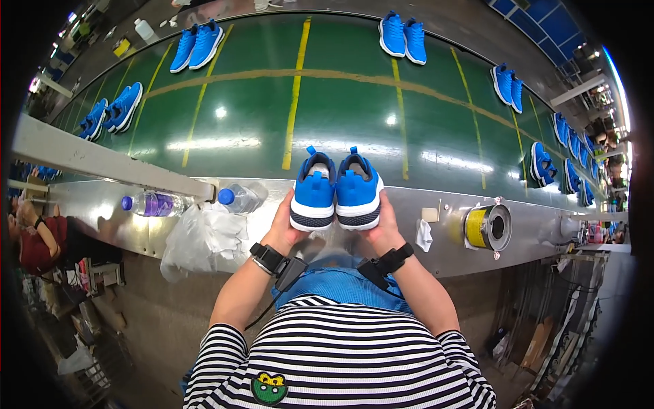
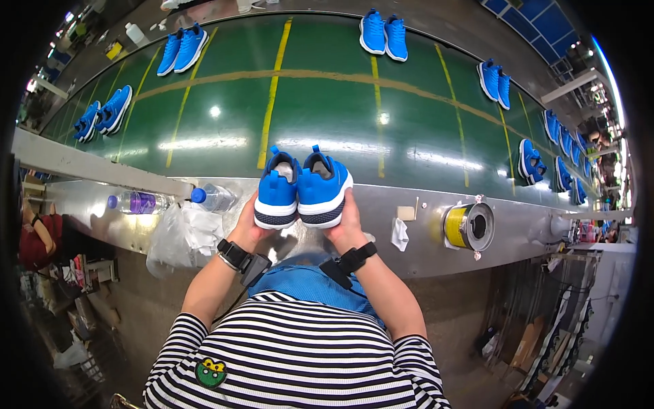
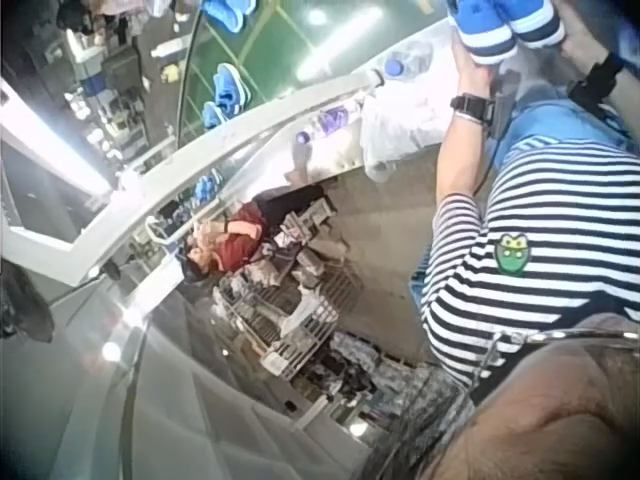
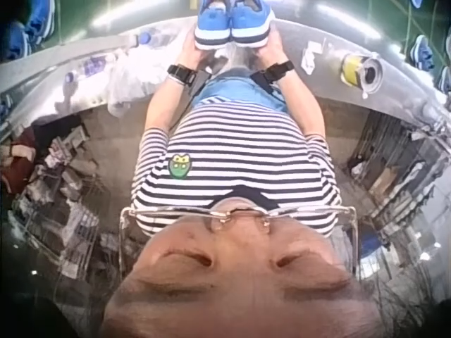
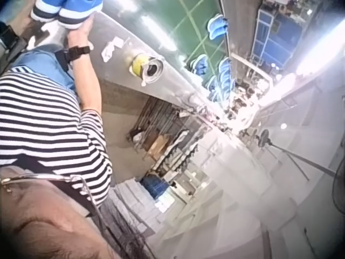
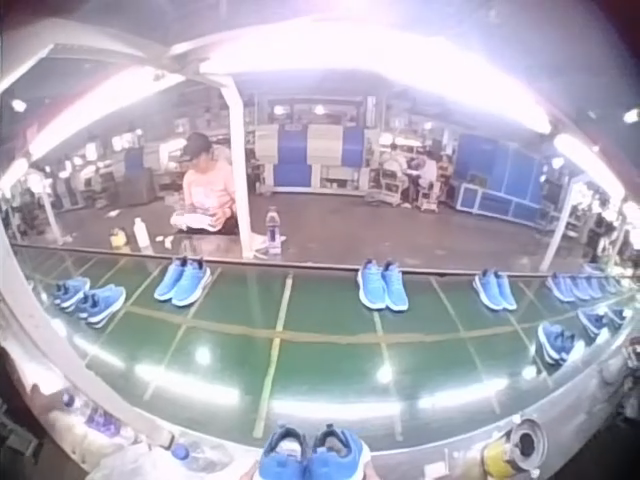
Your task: Cleaning and inspecting blue shoes on a conveyor belt in a shoe factory.
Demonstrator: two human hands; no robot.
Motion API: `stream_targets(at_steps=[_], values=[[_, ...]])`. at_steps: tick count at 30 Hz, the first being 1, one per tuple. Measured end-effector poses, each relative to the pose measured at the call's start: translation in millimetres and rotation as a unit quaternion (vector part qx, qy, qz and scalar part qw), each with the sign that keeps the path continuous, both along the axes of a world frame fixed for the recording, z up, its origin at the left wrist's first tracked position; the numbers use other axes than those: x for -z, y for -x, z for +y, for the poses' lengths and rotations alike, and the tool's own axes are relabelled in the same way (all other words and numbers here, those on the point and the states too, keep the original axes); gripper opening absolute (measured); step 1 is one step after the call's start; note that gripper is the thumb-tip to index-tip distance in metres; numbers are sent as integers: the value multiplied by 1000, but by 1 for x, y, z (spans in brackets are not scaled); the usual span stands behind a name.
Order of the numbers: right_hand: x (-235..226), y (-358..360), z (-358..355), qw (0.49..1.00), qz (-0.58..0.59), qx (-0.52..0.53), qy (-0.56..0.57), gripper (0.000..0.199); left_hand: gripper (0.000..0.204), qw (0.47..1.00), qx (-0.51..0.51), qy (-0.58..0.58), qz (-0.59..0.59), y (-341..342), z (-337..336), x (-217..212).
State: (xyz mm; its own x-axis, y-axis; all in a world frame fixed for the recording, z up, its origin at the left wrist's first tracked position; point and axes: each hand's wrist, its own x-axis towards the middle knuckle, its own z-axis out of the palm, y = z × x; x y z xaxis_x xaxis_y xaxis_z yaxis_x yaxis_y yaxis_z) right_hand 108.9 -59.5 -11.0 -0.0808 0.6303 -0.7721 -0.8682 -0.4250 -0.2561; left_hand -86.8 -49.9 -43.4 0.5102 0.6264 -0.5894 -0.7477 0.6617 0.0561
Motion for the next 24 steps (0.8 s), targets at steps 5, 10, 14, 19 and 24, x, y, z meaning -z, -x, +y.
stream_targets(at_steps=[5, 10, 14, 19, 24], values=[[44, -28, -15, 947, -263, -128, -131, 48, 55, 950, 73, -122, 277, -7, -13, -4], [24, -19, -26, 899, -341, -241, -135, 74, 52, 832, 128, -312, 441, -7, -31, 23], [27, -38, -30, 950, -204, -203, -121, 53, 43, 925, 129, -156, 322, 6, -24, 6], [18, -55, -47, 977, -99, -164, -98, 29, 29, 973, 117, -79, 185, 30, -32, 7], [34, -62, -51, 977, -45, -178, -111, 28, 25, 979, 104, -88, 148, 37, -32, 20]])
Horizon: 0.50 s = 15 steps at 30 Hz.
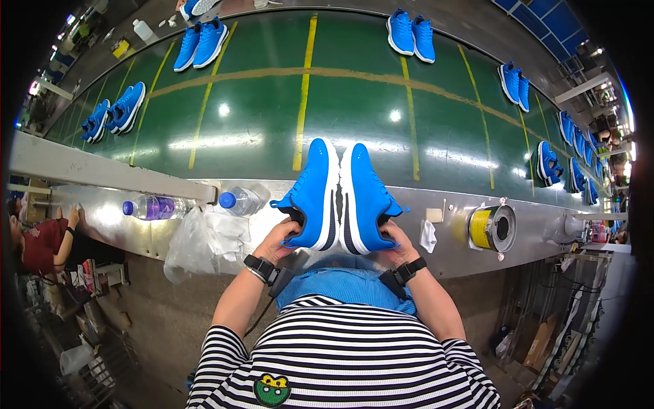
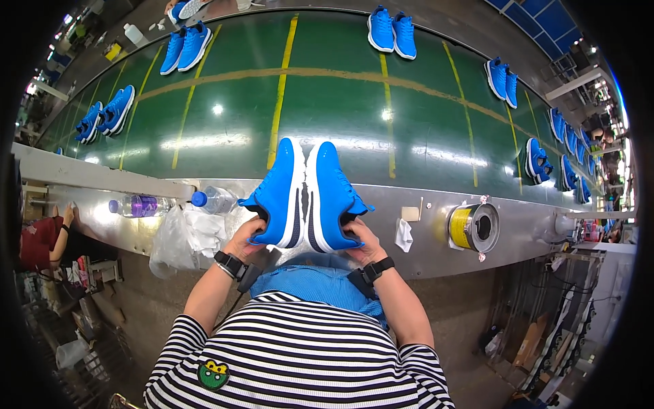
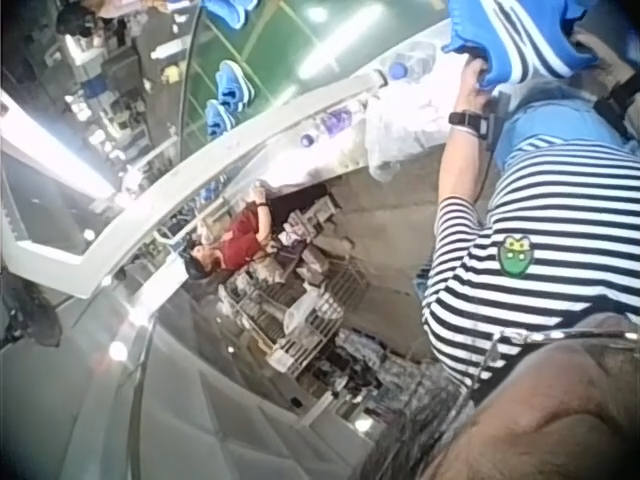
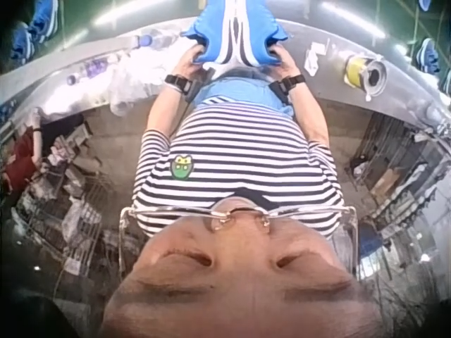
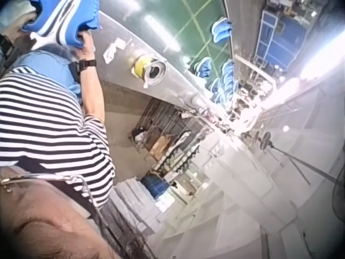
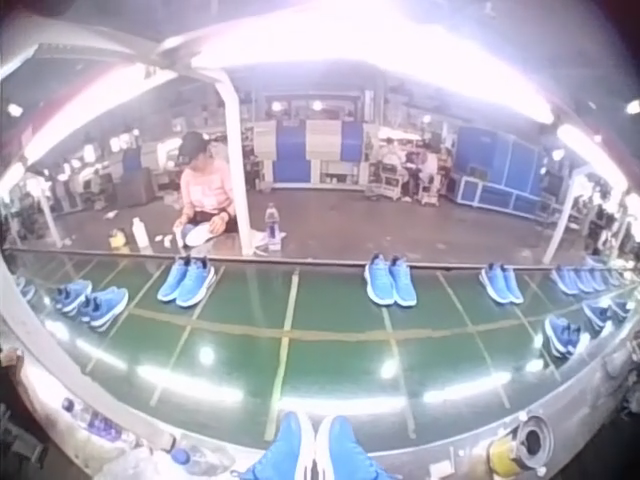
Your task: Cleaning and inspecting blue shoes on a conveyor belt in a shoe factory.
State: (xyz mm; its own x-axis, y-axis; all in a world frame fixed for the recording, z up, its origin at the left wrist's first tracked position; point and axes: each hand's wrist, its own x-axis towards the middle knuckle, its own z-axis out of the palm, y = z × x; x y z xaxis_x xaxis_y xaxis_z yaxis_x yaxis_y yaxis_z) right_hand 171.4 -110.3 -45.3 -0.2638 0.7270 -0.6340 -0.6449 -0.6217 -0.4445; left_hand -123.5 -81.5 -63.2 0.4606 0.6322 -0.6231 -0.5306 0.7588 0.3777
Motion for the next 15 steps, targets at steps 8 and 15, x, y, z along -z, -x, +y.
stream_targets(at_steps=[8, 15], values=[[17, -4, 2, 999, -15, -18, -28, 29, 26, 1000, 11, -7, 15, 3, 2, 3], [14, -5, -7, 997, -41, -69, -10, 35, 35, 996, 61, -26, 60, 6, -5, 4]])
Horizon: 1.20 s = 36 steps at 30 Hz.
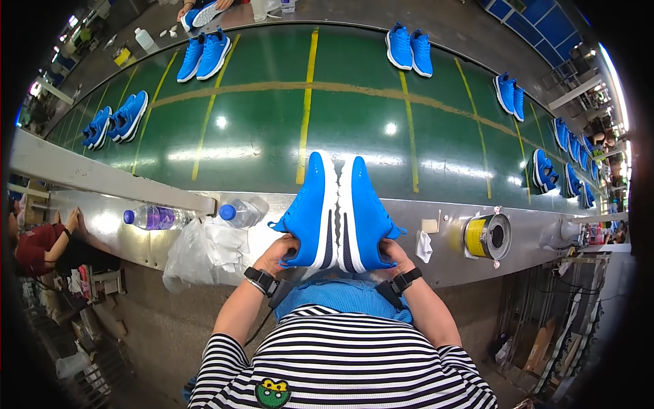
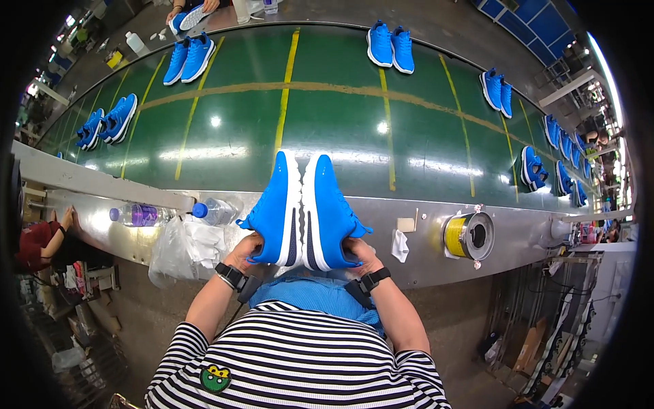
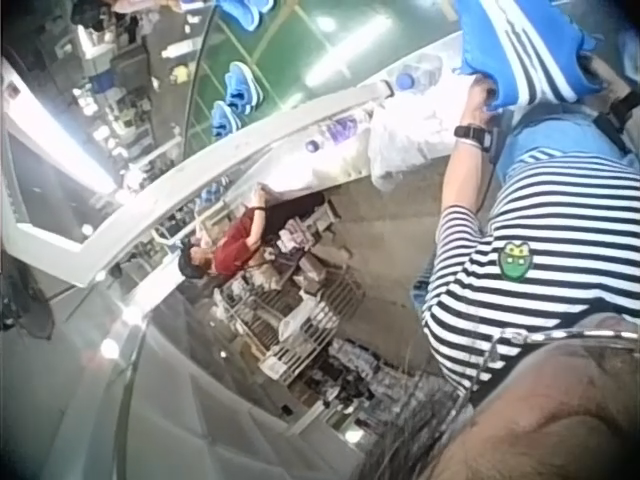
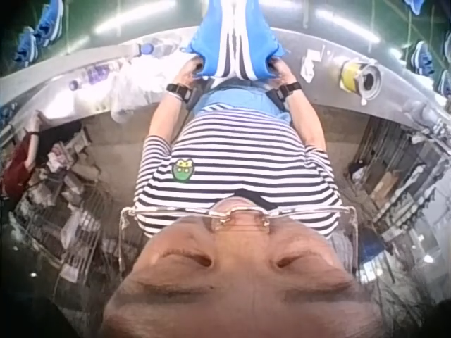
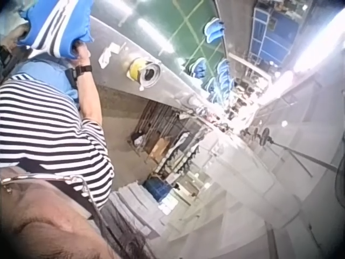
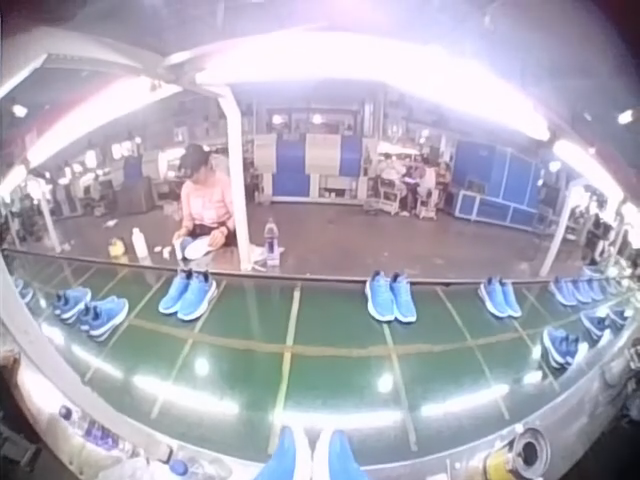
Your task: Cleaning and inspecting blue shoes on a conveyor belt in a shoe factory.
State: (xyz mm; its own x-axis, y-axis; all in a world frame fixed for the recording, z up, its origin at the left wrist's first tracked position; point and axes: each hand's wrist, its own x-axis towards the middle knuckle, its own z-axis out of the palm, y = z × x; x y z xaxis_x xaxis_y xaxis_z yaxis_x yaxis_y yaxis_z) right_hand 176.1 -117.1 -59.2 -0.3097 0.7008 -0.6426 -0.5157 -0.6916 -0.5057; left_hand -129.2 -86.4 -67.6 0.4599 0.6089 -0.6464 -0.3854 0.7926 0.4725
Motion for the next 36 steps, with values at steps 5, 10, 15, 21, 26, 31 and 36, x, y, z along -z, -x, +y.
stream_targets(at_steps=[5, 10, 15, 21, 26, 31, 36], values=[[0, 2, -15, 998, 65, 19, 9, 32, 37, 997, 20, 36, 67, -6, -10, -17], [19, 9, 2, 980, 0, -73, -187, 40, 47, 899, -35, 50, -433, -18, -1, 2], [-58, 25, 30, 935, 352, 40, 20, 46, 55, 960, -74, 34, -266, -29, 11, -49], [-59, 28, 28, 918, 361, 117, 118, 51, 60, 944, -143, 170, -244, -30, 15, -63], [-49, 24, 26, 923, 343, 125, 125, 50, 61, 880, -136, 263, -372, -29, 18, -53], [-41, 19, 23, 962, 246, 87, 83, 47, 55, 956, -111, 179, -203, -33, 13, -59], [-42, 10, 21, 986, -153, -63, 29, 48, 46, 978, 67, -45, 191, -28, 2, -52]])
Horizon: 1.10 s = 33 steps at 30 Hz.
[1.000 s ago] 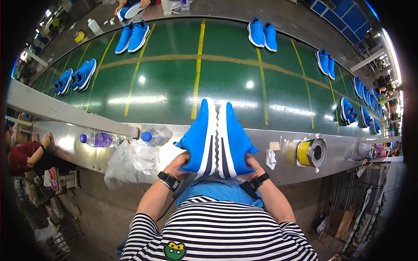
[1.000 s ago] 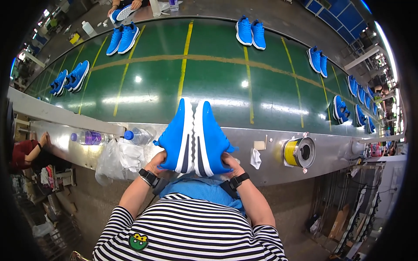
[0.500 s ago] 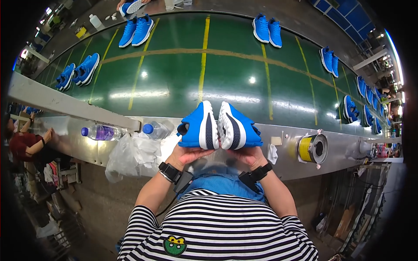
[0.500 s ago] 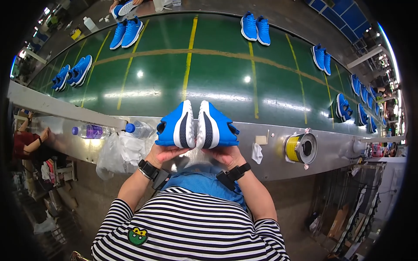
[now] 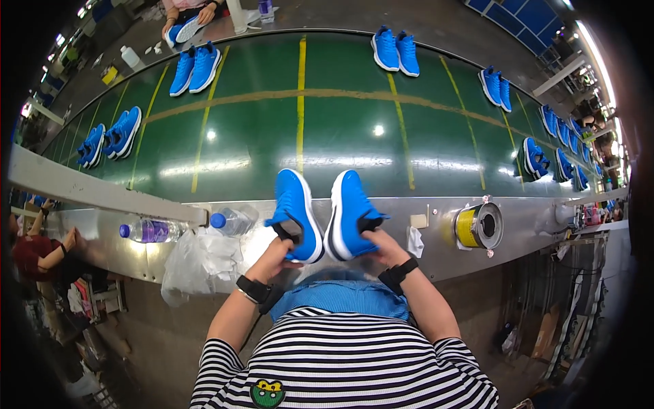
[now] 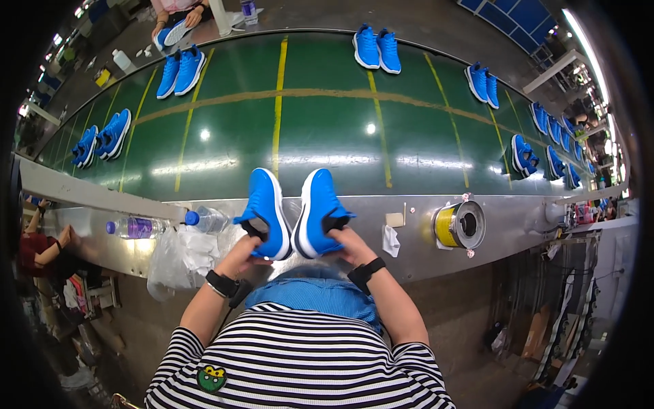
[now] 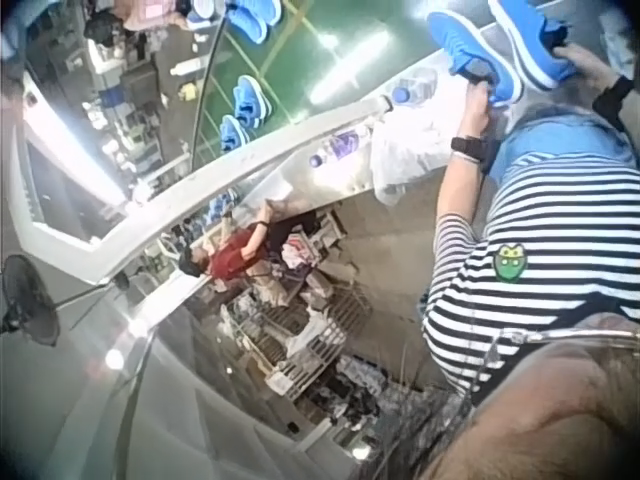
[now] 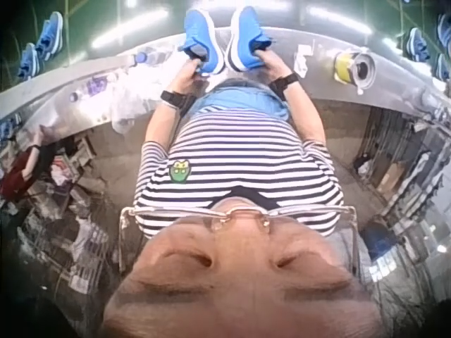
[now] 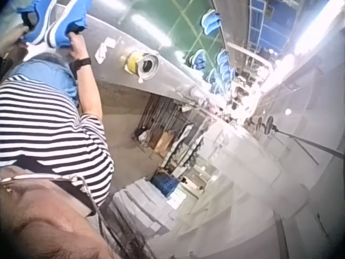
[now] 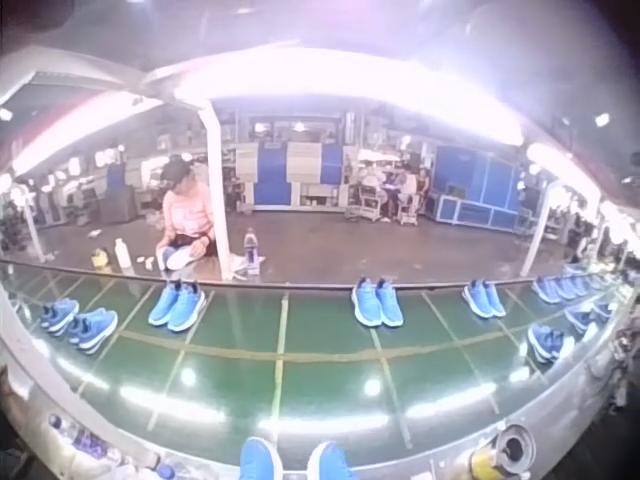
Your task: Cleaning and inspecting blue shoes on a conveyor belt in a shoe factory.
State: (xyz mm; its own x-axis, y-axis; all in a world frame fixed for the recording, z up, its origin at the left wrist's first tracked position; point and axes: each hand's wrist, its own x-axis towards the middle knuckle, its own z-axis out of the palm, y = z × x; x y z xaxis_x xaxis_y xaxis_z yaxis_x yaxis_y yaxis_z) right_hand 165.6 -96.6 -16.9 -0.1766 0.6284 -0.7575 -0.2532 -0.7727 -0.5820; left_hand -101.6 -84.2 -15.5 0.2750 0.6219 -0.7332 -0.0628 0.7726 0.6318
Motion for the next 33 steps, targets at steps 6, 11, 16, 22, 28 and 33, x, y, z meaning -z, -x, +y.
stream_targets(at_steps=[6, 11, 16, 22, 28, 33], values=[[60, 24, -4, 820, -414, -205, -338, 43, 54, 929, 177, -218, 239, 8, -13, 118], [-13, 28, -28, 759, -380, -203, -488, 42, 47, 934, 130, -296, 152, 4, -36, 95], [-21, 31, -31, 607, -444, -378, -540, 48, 40, 976, 157, -81, 129, -30, -32, 49], [-15, 3, 1, 575, -432, -495, -488, 43, 34, 968, 148, -116, 166, -46, -26, 76], [-73, -175, 102, 608, -466, -452, -458, 57, 56, 972, 115, -160, 128, -160, 15, -19], [-65, -324, 187, 551, -614, -336, -455, 50, 46, 940, 142, -186, 249, -167, -4, -3]])
